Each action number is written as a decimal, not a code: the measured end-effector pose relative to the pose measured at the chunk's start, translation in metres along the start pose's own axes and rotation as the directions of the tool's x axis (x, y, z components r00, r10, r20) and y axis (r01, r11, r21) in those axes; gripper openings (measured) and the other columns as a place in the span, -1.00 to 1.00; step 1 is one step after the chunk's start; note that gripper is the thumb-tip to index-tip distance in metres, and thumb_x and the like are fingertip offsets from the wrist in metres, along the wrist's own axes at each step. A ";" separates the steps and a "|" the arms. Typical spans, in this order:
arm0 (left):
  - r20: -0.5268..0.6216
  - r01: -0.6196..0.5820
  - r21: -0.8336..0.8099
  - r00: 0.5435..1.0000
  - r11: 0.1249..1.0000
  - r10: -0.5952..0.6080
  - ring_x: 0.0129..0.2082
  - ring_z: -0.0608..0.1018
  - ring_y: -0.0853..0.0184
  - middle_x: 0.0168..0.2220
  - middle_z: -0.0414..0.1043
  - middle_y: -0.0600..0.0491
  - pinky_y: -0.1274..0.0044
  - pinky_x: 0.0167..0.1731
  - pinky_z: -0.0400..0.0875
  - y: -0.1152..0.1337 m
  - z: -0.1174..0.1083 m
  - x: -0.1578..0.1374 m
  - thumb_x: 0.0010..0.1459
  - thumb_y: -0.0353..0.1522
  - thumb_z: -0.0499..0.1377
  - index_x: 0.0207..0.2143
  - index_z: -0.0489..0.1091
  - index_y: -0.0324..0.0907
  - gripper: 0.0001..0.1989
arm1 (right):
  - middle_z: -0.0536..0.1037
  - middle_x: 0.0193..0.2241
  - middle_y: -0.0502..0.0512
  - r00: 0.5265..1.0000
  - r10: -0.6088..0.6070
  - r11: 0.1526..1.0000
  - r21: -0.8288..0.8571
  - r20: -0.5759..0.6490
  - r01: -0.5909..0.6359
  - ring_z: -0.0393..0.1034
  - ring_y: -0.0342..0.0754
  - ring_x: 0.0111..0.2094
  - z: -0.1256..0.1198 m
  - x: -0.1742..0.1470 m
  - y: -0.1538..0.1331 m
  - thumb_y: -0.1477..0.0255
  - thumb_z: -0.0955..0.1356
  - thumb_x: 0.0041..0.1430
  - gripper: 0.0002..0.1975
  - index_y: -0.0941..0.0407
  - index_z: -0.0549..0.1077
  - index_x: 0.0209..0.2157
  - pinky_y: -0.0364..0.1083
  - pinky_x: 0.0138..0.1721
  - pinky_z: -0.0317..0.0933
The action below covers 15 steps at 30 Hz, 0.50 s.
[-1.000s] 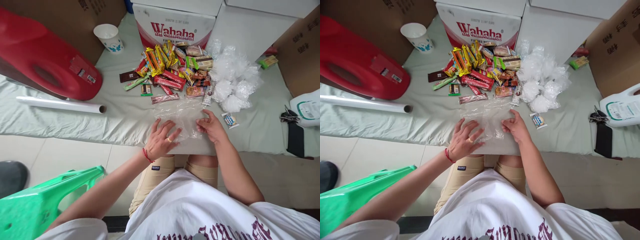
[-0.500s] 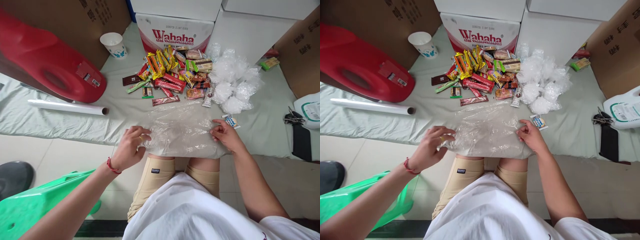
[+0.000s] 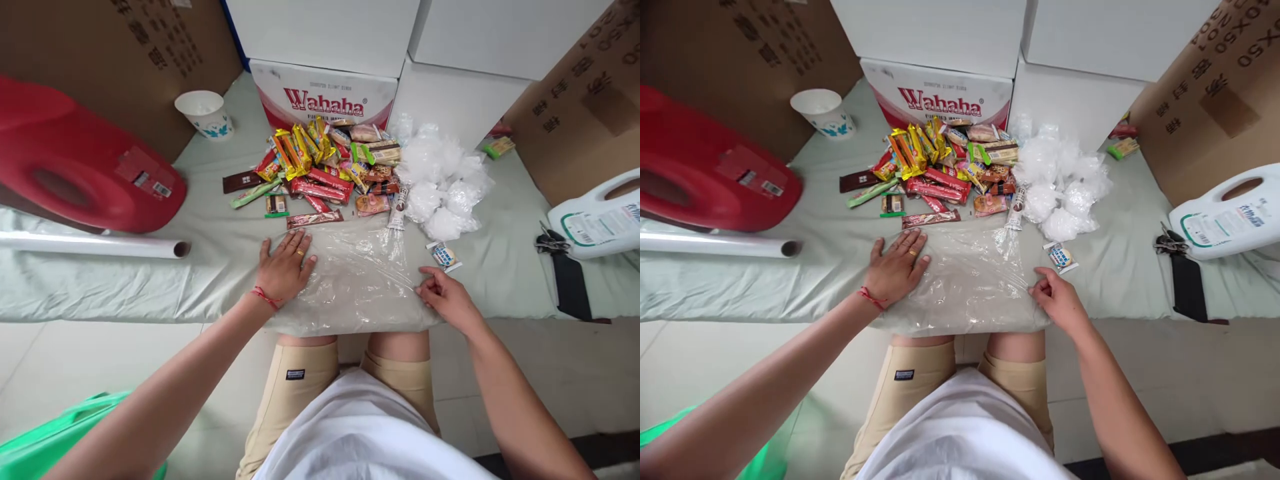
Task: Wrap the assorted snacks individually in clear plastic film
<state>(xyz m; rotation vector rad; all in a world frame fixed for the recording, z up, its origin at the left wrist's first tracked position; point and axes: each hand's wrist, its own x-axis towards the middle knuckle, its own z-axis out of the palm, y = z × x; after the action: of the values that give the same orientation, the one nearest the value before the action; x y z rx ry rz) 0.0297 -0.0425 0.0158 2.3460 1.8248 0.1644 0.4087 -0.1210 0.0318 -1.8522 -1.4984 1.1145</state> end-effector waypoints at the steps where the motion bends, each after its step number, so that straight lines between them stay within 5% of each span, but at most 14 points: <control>1: 0.014 -0.018 0.017 1.000 1.000 0.018 0.51 0.15 0.04 0.53 0.03 -0.08 -0.13 0.43 -0.16 -0.006 0.001 0.003 0.46 -0.09 -0.20 0.49 0.10 -0.15 -0.34 | 0.57 -0.42 0.02 1.000 -0.015 0.999 -0.051 -0.013 0.014 0.44 -0.01 -0.46 -0.008 0.003 -0.007 0.05 0.41 0.15 -0.52 0.07 0.51 -0.01 -0.01 -0.38 0.36; 6: 0.047 -0.065 0.069 0.997 0.996 0.062 0.54 0.07 0.04 0.55 -0.08 -0.08 -0.14 0.43 -0.20 -0.013 0.001 0.006 0.45 -0.02 -0.20 0.52 0.00 -0.16 -0.27 | 0.65 -0.33 0.10 0.948 -0.295 0.858 -0.470 -0.123 0.206 0.52 0.06 -0.30 -0.037 0.064 -0.092 0.22 0.32 0.30 -0.70 0.04 0.61 -0.11 0.00 -0.19 0.35; 11: 0.025 -0.079 0.061 0.997 0.995 0.078 0.52 0.12 0.00 0.54 -0.04 -0.14 -0.17 0.42 -0.19 -0.012 0.002 0.004 0.45 -0.05 -0.18 0.50 0.06 -0.17 -0.30 | 0.61 -0.03 0.28 0.863 -0.501 0.431 -0.845 0.068 0.317 0.41 0.27 0.02 -0.033 0.196 -0.188 0.45 0.30 0.31 -0.68 0.10 0.58 0.03 0.10 -0.01 0.29; 15: -0.018 -0.106 0.015 0.994 0.994 0.106 0.49 0.20 -0.04 0.51 0.04 -0.18 -0.18 0.41 -0.15 -0.015 0.002 0.004 0.45 -0.07 -0.12 0.48 0.12 -0.15 -0.32 | 0.56 0.08 0.33 0.839 -0.423 0.202 -0.867 0.343 0.456 0.31 0.29 0.09 -0.033 0.284 -0.225 0.35 0.46 0.20 -0.43 0.17 0.47 0.23 0.08 0.05 0.21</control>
<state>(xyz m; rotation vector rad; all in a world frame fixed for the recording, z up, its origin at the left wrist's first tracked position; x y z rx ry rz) 0.0171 -0.0353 0.0109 2.4605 1.7157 0.1875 0.3301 0.2141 0.1490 -1.6848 -2.8352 -0.1825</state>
